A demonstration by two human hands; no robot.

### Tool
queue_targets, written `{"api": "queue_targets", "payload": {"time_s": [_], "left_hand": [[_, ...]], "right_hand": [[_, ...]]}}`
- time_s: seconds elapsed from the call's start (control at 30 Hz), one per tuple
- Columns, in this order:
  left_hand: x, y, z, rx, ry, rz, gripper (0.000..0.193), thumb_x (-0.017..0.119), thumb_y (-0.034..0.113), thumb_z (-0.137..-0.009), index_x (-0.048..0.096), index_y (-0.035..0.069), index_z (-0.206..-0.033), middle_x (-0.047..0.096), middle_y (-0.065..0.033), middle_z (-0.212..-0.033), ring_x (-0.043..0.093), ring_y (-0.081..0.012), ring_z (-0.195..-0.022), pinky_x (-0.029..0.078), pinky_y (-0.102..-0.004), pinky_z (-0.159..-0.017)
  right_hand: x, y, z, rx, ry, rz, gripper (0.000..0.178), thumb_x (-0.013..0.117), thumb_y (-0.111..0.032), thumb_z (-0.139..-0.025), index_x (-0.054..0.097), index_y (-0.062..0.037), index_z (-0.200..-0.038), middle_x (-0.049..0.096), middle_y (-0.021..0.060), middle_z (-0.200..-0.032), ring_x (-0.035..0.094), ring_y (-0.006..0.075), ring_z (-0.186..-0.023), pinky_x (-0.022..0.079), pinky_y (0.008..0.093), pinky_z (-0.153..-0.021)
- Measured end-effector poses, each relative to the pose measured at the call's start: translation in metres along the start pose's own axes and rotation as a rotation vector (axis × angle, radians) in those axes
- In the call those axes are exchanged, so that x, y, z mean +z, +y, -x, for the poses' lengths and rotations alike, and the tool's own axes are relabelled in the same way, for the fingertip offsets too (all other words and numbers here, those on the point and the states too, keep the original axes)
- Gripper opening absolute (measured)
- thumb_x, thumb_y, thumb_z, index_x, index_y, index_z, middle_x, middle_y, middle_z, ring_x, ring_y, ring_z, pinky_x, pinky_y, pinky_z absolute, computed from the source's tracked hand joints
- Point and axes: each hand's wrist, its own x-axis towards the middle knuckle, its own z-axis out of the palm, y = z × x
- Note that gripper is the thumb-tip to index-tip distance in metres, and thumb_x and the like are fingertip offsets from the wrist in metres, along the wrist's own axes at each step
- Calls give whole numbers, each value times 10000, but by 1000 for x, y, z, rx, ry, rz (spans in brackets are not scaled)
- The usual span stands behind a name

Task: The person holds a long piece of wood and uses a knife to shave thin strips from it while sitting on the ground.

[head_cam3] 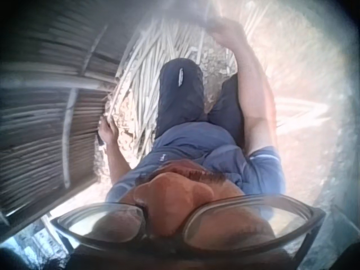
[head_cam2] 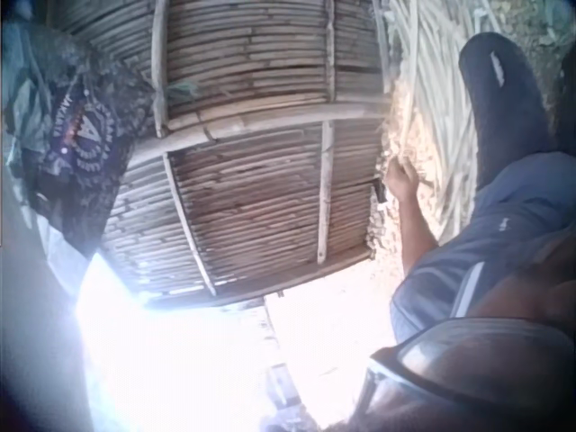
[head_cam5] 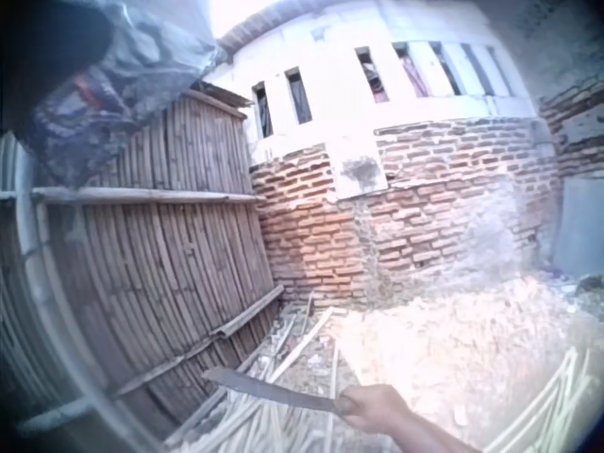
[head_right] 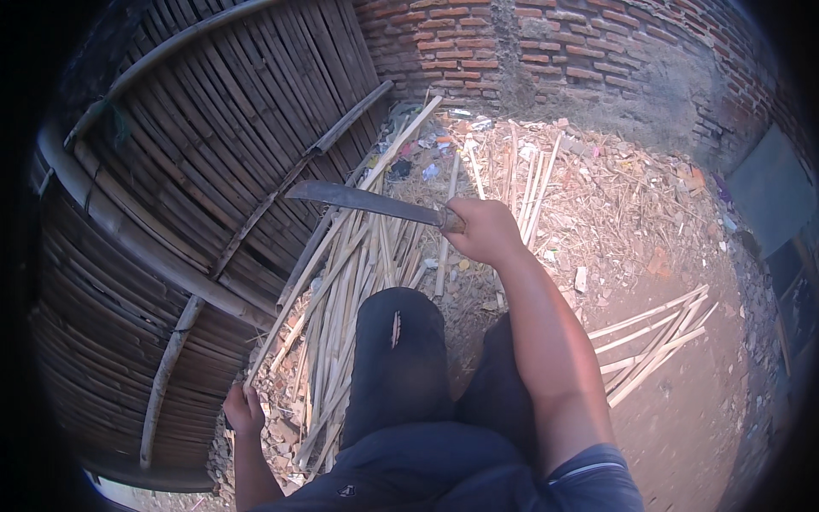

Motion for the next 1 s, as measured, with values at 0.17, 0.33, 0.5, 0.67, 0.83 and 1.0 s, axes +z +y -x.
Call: {"api": "queue_targets", "payload": {"time_s": [0.17,0.33,0.5,0.67,0.83,1.0], "left_hand": [[-15,-14,13,2,-59,9,297,601,279,-1028,644,4,-925,597,-171,-662,615,-414,-601,466,-488,-555],[-23,-4,14,-16,-85,54,307,601,275,-1027,627,13,-868,586,-181,-668,602,-412,-590,459,-479,-550],[-18,0,10,3,-126,-23,295,609,260,-1020,619,13,-859,575,-180,-660,584,-412,-575,436,-484,-538],[-18,5,14,-68,-189,62,384,579,293,-1052,576,8,-795,550,-177,-612,553,-390,-533,413,-453,-524],[-1,19,-10,-150,-281,200,439,560,314,-1080,548,-1,-774,491,-143,-580,465,-249,-514,375,-408,-521],[27,68,-80,-326,-453,316,450,535,356,-1114,635,-24,-894,592,-40,-737,509,-108,-747,445,-341,-671]], "right_hand": [[-7,0,-1,150,27,-59,331,827,-367,-873,737,-101,-1049,738,146,-881,725,365,-863,556,467,-767],[-4,5,1,91,72,-115,330,837,-339,-844,732,-99,-1045,730,147,-860,721,373,-838,559,468,-750],[12,19,3,-155,25,52,306,830,-294,-810,726,-100,-1023,724,143,-845,710,393,-815,561,490,-736],[8,55,2,271,139,-21,306,855,-350,-868,741,-82,-962,726,142,-798,696,301,-703,526,392,-677],[7,124,8,602,437,-391,347,835,-361,-884,752,-39,-985,752,65,-816,686,181,-713,536,363,-727],[6,124,2,764,633,-750,278,842,-274,-906,665,-63,-943,620,7,-735,573,99,-585,484,275,-524]]}}
